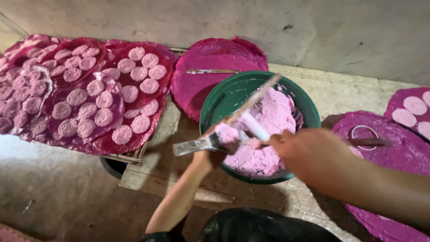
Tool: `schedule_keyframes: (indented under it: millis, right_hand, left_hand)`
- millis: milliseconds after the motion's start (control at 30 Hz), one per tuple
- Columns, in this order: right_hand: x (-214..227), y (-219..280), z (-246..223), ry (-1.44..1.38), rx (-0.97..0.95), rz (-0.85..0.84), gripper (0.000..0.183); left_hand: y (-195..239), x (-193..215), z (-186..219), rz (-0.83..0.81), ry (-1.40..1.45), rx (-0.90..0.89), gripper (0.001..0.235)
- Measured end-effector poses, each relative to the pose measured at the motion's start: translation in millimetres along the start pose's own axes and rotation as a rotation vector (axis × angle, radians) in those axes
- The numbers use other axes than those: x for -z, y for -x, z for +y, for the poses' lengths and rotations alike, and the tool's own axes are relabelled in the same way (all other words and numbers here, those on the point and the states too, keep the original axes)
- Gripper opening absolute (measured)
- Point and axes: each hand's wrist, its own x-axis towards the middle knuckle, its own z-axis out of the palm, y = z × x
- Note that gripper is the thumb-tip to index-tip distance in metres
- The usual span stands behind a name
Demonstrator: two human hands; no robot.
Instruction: The person scoops pink dough from a green bowl using a metal scoop and a wooden stick, then presses the dough into a circular metal mold on a pink tray. The person repeatedly fills the mold, levels the dough, and releases the shaped portions onto the tray.
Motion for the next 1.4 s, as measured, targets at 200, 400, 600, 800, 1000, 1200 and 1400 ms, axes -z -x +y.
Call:
schedule_keyframes:
  millis: [200, 400, 600, 800, 1000, 1200, 1400]
  right_hand:
    - [-4.7, -9.4, -0.8, 0.049, 0.001, 0.061, 0.031]
    - [-32.7, -38.7, -30.6, 0.128, 0.108, 0.045, 0.024]
    - [-28.1, 11.8, 18.5, -0.227, -0.28, 0.078, 0.044]
    - [-104.2, -60.3, -37.6, -0.983, -0.071, 0.746, 0.046]
    - [-160.3, -38.7, -35.6, -1.251, -0.351, 0.202, 0.044]
    - [-159.8, -61.0, -28.4, -1.239, -0.328, 0.565, 0.041]
    - [-167.2, -38.1, -60.2, -1.249, -0.346, 0.311, 0.042]
  left_hand:
    - [-8.2, -5.3, -13.0, -0.037, 0.438, 0.014, 0.037]
    - [-2.9, -18.2, -3.6, 0.071, -0.367, -0.277, 0.029]
    - [-16.3, 26.7, -7.9, 0.288, 0.284, 0.227, 0.013]
    - [-35.8, 16.2, -8.5, 0.576, -0.494, -0.098, 0.034]
    - [-40.2, 15.7, -12.8, 0.445, -0.698, 0.041, 0.043]
    - [-38.5, 1.4, -6.9, 0.309, -0.716, 0.01, 0.054]
    - [-40.7, 9.0, -14.2, 0.351, -0.783, 0.029, 0.064]
